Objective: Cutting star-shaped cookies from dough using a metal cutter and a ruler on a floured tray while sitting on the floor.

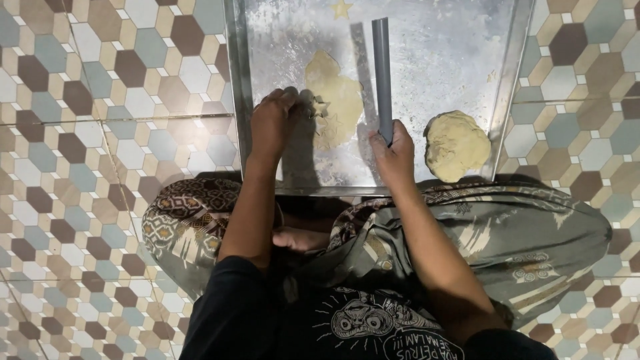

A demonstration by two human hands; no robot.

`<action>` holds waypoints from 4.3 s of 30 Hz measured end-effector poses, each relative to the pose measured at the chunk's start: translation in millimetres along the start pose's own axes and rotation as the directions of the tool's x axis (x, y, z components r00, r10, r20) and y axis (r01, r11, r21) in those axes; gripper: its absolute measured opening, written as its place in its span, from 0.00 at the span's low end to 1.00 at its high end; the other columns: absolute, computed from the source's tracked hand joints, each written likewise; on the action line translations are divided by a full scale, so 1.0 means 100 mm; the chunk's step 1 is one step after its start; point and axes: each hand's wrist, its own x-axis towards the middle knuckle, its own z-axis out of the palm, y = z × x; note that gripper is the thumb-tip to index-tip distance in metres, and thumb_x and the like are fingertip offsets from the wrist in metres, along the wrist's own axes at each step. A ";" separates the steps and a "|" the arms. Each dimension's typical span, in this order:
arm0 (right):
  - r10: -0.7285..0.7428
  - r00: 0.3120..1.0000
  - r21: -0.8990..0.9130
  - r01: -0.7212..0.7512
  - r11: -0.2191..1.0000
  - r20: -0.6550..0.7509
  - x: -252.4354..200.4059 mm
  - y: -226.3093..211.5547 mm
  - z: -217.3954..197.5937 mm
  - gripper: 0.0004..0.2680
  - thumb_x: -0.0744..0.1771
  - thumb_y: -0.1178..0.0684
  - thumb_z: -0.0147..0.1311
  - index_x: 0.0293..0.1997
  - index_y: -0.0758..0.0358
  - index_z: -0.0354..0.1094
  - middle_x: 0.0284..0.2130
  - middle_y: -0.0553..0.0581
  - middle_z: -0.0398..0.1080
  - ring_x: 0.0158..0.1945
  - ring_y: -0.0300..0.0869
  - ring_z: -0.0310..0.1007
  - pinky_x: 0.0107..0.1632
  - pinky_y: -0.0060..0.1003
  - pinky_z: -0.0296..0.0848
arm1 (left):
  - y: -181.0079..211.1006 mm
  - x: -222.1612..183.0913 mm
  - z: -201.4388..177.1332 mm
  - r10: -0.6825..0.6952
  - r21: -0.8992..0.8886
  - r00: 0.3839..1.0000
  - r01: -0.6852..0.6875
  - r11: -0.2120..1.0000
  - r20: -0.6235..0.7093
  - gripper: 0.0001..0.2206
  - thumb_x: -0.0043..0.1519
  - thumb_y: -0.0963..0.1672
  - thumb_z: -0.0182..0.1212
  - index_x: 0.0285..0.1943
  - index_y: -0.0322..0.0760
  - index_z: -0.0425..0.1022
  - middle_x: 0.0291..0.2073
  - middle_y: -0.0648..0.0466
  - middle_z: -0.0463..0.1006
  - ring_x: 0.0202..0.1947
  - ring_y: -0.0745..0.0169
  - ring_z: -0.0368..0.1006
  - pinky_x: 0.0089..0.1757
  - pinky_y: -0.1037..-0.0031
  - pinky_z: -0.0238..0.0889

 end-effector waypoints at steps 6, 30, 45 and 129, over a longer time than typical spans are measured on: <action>-0.029 1.000 -0.179 0.028 0.983 -0.006 -0.01 0.08 0.04 0.07 0.70 0.50 0.50 0.36 0.60 0.62 0.21 0.54 0.61 0.28 0.42 0.63 0.32 0.36 0.61 | -0.14 -0.01 -0.01 0.020 -0.032 1.000 -0.020 0.999 -0.008 0.05 0.61 0.40 0.68 0.44 0.41 0.82 0.35 0.50 0.80 0.38 0.46 0.80 0.39 0.56 0.72; -0.318 0.838 -0.786 0.534 0.311 0.443 0.14 -0.15 0.29 0.15 0.73 0.41 0.42 0.56 0.60 0.68 0.33 0.63 0.77 0.29 0.59 0.75 0.34 0.52 0.70 | -0.16 0.29 0.31 0.312 0.171 0.891 -0.269 0.948 -0.329 0.24 0.73 0.50 0.51 0.71 0.29 0.69 0.73 0.37 0.59 0.75 0.42 0.44 0.66 0.34 0.30; -0.414 0.778 -0.794 0.580 0.183 0.473 0.25 -0.06 0.31 0.14 0.73 0.43 0.42 0.54 0.61 0.70 0.37 0.60 0.79 0.30 0.54 0.77 0.31 0.45 0.71 | -0.22 0.43 0.55 0.336 0.245 0.902 -0.273 0.930 -0.272 0.23 0.72 0.48 0.50 0.72 0.28 0.69 0.72 0.33 0.59 0.76 0.42 0.41 0.67 0.38 0.22; -0.215 0.943 -0.872 0.319 0.370 0.254 0.31 -0.01 0.37 0.22 0.74 0.41 0.30 0.35 0.59 0.75 0.24 0.64 0.76 0.26 0.62 0.73 0.33 0.53 0.70 | -0.21 0.63 0.64 0.359 0.301 0.898 -0.279 0.912 -0.255 0.27 0.72 0.48 0.57 0.76 0.26 0.61 0.75 0.35 0.51 0.77 0.43 0.40 0.66 0.33 0.24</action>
